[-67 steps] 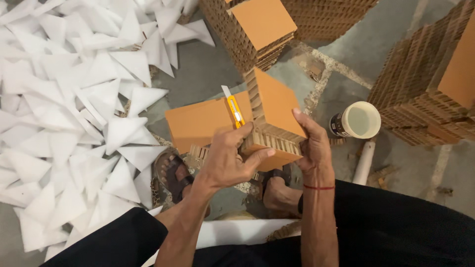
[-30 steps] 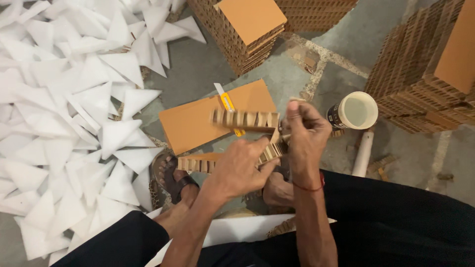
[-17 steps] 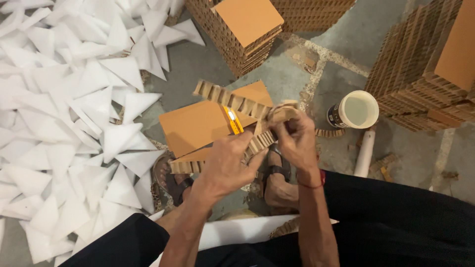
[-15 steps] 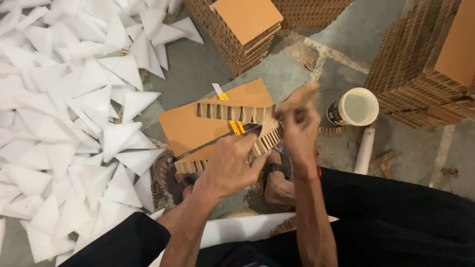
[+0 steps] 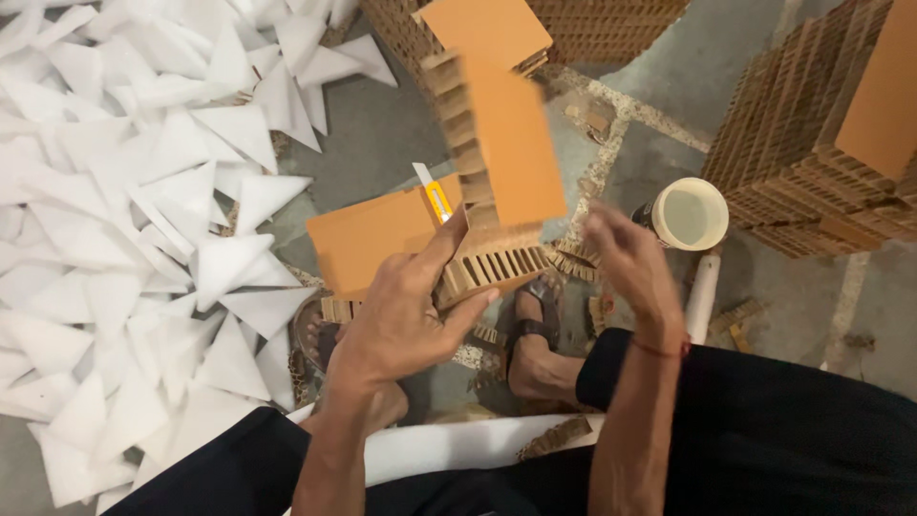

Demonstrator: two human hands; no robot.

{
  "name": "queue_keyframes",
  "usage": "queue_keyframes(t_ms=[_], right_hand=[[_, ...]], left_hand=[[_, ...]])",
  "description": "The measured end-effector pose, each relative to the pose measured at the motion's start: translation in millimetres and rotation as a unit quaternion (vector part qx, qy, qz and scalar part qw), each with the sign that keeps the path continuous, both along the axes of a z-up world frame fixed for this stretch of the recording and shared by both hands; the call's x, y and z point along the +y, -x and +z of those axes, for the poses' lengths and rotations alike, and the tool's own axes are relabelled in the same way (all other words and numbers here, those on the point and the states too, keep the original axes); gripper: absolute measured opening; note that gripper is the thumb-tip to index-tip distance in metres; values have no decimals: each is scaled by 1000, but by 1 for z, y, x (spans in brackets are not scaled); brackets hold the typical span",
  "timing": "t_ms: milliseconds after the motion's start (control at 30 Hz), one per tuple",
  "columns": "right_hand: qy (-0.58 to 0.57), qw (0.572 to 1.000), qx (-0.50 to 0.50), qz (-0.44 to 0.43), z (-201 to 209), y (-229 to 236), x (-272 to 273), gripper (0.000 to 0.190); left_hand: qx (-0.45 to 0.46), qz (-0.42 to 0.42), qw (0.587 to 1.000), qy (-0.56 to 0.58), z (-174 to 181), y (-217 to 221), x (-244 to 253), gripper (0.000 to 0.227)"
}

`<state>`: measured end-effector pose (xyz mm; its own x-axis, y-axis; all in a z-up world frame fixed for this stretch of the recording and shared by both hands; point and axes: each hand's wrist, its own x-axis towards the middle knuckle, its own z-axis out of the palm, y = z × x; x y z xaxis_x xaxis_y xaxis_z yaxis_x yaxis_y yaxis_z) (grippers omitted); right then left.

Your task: The person sits on the floor and uses a yellow utility knife to cut rectangular pieces of brown corrugated cardboard. They repeatedly score the cardboard, snap it apart, and separate the pieces, stacking the cut sections nearby.

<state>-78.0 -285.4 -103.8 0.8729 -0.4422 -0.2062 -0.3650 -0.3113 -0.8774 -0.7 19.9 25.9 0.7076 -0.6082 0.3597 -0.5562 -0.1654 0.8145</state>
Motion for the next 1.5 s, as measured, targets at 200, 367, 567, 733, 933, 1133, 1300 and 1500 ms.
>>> queue_keyframes(t_ms=[200,367,567,733,933,1133,1300,1500], right_hand=[[-665,717,-206,20,23,-20,61,60],[-529,798,-282,57,19,-16,62,39],[-432,824,-366,12,20,-11,64,24],[-386,836,-384,78,22,-11,66,17],[-388,823,-392,136,42,-17,83,15],[-377,816,-412,153,38,-15,82,16],[-378,816,-413,145,20,-21,77,26],[-203,904,-377,11,29,-4,74,30]], left_hand=[[-86,-25,996,-12,-3,1,7,78],[88,-24,994,-63,-8,-10,7,75],[123,71,981,-131,-11,-23,0,53],[72,131,988,-31,-27,-20,-8,46],[1,190,982,8,-20,-4,-10,47],[-23,196,980,8,-6,9,-10,46],[-19,202,979,-18,-6,5,-8,47],[146,32,963,-226,0,-27,23,70]])
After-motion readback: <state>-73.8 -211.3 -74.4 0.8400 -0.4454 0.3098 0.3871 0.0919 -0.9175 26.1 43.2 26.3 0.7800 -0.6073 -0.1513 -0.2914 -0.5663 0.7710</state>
